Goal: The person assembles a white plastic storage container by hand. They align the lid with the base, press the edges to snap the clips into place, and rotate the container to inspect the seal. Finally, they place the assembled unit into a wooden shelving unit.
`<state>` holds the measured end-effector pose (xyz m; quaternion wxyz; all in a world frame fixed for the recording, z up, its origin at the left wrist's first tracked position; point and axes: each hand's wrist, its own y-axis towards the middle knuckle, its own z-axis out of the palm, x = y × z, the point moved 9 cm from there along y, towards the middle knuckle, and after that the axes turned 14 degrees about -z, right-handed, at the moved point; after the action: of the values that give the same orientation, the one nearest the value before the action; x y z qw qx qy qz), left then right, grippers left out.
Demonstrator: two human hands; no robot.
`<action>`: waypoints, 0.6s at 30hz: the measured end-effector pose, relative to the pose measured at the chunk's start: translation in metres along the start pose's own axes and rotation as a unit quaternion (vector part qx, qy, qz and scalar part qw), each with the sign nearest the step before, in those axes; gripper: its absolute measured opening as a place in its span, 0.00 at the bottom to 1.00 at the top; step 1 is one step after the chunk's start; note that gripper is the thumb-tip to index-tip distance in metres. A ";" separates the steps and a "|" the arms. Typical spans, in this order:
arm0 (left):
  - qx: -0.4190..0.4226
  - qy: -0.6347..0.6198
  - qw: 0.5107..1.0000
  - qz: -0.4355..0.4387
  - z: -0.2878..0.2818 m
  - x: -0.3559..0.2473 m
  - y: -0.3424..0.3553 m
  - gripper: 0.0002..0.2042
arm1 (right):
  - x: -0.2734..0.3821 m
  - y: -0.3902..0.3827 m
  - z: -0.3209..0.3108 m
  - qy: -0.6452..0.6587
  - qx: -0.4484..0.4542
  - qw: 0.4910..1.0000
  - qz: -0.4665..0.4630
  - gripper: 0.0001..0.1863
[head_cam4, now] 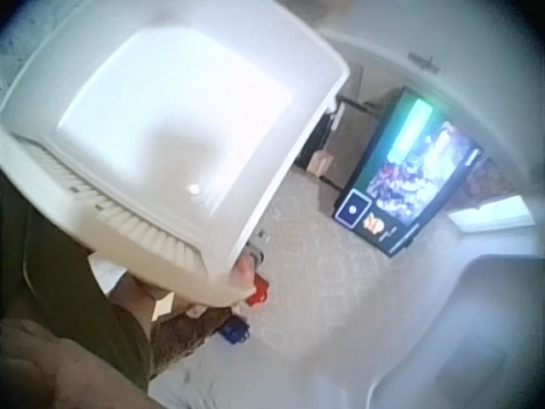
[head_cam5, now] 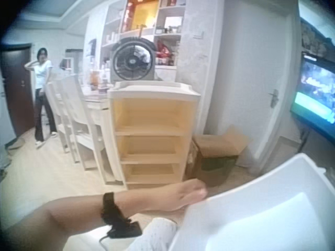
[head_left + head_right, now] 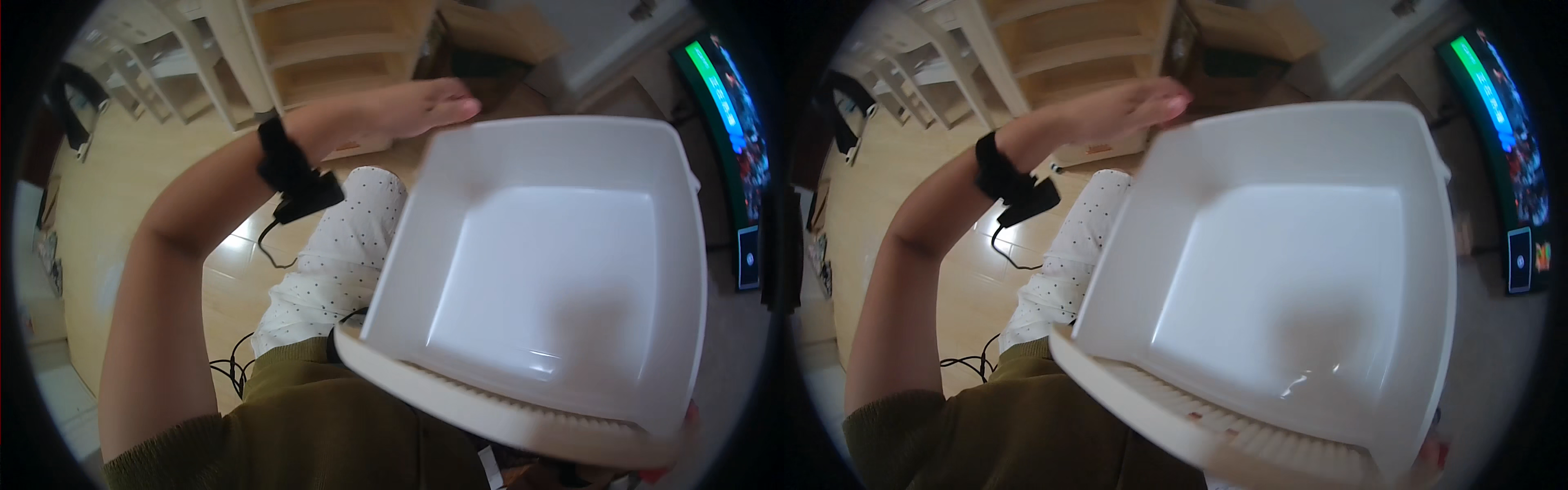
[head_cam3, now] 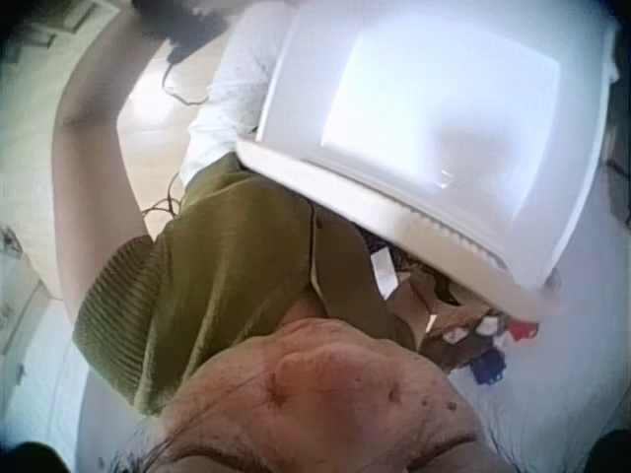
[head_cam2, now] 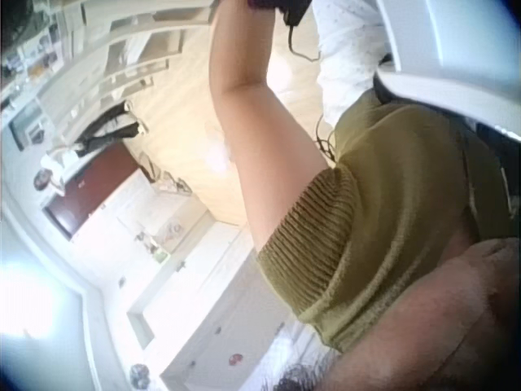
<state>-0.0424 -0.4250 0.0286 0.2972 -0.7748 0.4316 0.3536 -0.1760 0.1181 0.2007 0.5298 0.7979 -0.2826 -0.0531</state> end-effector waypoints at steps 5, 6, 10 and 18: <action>0.174 -0.189 0.943 -0.211 0.045 0.106 -0.074 0.37 | 0.005 -0.010 0.121 0.095 0.145 0.980 -0.095 0.37; 0.217 -0.236 0.914 -0.251 0.065 0.118 -0.089 0.38 | 0.006 -0.010 0.147 0.144 0.170 0.971 -0.086 0.31; 0.273 -0.373 0.855 -0.236 0.115 0.119 -0.112 0.40 | 0.015 -0.017 0.234 0.380 0.141 0.914 0.027 0.33; -0.049 -0.466 0.828 -0.309 0.079 0.203 -0.080 0.49 | 0.045 -0.034 0.383 0.389 0.153 0.905 0.073 0.15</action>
<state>0.0821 -0.4217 -0.1673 0.5181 -0.6245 -0.0379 0.5832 -0.2716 -0.2075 0.0149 0.4716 0.8032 -0.1163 0.3448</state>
